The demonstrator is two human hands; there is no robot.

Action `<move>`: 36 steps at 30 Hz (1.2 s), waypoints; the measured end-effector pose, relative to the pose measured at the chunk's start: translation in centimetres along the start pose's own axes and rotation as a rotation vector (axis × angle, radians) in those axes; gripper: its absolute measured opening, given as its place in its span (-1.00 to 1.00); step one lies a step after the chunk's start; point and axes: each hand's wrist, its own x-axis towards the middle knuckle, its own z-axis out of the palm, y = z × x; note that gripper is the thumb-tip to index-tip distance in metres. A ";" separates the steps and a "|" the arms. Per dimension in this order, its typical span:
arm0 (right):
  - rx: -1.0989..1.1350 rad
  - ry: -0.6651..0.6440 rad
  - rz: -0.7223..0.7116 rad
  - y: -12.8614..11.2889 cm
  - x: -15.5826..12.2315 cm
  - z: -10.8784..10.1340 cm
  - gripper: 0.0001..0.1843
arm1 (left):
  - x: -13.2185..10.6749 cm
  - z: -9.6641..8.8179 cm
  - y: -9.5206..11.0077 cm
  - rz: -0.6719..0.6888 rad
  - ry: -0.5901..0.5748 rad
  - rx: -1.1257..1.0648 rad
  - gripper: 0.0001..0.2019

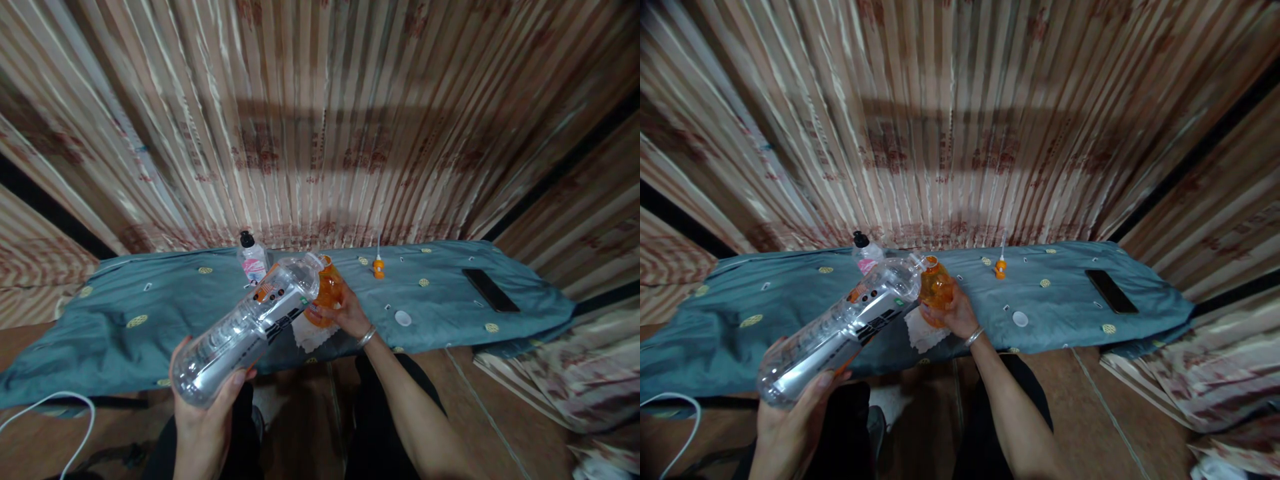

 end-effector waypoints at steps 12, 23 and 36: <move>0.024 0.006 0.055 -0.7 0.0 0.2 -0.20 | -0.8 0.9 0.5 0.046 0.024 0.055 0.03; 0.034 0.016 0.090 -1.1 0.0 0.3 -0.22 | -0.9 0.9 0.8 0.055 0.017 0.056 -0.01; 0.008 0.023 0.109 -1.2 0.0 0.2 -0.17 | -0.9 1.1 0.7 0.089 0.008 0.044 -0.05</move>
